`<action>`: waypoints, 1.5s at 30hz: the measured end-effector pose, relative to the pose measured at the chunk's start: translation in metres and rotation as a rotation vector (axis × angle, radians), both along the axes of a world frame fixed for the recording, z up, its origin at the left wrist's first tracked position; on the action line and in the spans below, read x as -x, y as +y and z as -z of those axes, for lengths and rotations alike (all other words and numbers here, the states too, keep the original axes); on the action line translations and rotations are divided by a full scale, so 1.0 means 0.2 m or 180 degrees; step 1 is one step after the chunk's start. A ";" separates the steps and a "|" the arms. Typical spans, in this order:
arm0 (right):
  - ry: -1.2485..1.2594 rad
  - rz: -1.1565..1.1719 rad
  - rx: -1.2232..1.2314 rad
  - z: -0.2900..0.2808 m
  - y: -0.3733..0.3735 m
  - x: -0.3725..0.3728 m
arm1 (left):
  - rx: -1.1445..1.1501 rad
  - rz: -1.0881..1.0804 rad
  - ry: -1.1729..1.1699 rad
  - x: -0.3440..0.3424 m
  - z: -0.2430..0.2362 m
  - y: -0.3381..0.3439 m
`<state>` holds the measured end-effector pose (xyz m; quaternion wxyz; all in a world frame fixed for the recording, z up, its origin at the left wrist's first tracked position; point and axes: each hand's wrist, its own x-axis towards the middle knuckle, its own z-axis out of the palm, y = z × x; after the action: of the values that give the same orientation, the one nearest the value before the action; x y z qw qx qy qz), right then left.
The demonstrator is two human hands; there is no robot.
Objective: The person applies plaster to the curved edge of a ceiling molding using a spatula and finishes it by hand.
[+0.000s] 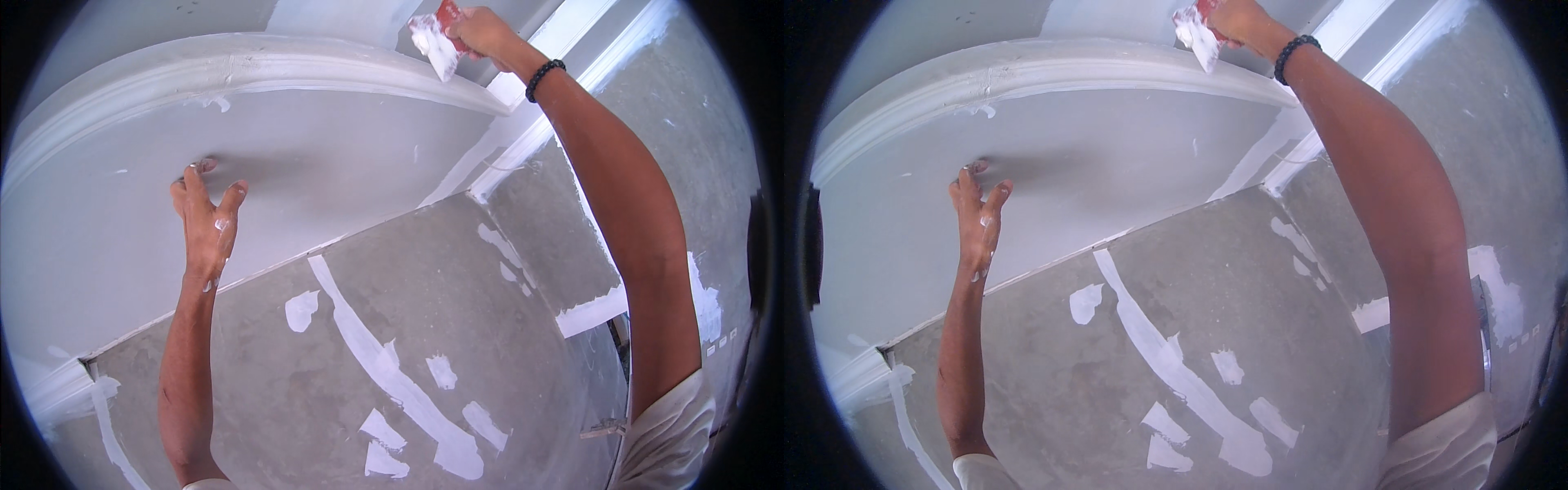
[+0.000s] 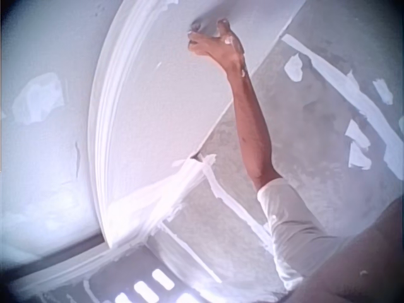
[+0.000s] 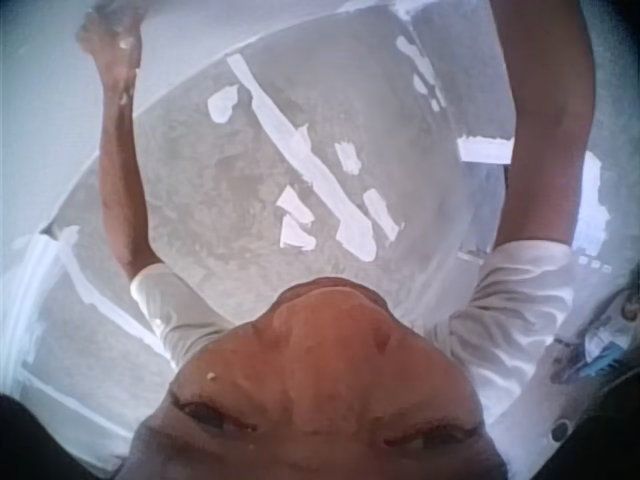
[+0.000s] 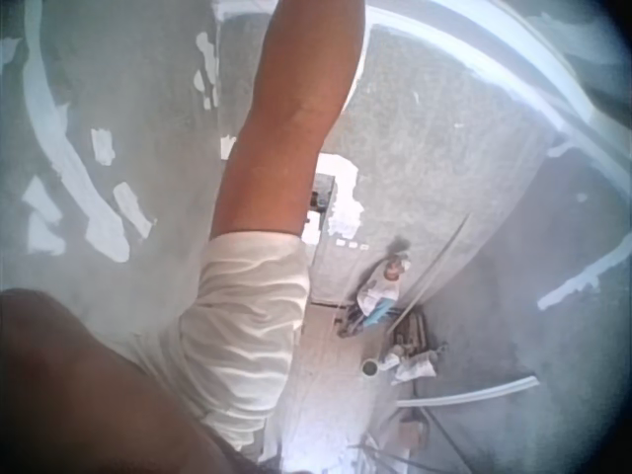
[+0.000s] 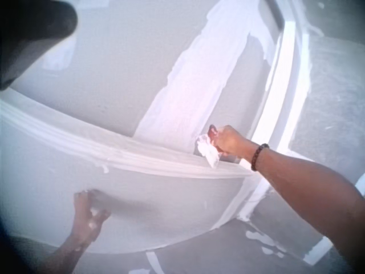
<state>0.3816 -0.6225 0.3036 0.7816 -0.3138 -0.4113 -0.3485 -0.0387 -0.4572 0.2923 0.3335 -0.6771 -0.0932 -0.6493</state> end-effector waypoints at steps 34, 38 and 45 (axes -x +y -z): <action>0.0023 0.0849 0.1083 -0.18 0.11 0.00 | 0.0149 0.0034 0.0067 0.01 0.02 -0.03; -0.0278 0.0637 0.0655 -0.17 0.05 0.11 | 0.0229 0.0159 0.0092 -0.01 0.04 -0.07; -0.0666 0.0019 0.1023 -0.15 -0.23 0.58 | 0.0071 0.0146 0.0012 0.00 0.03 -0.04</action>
<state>0.2651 -0.6684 0.3346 0.6734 -0.3979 -0.5397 -0.3114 -0.0382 -0.4657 0.2855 0.3111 -0.6840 -0.0842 -0.6544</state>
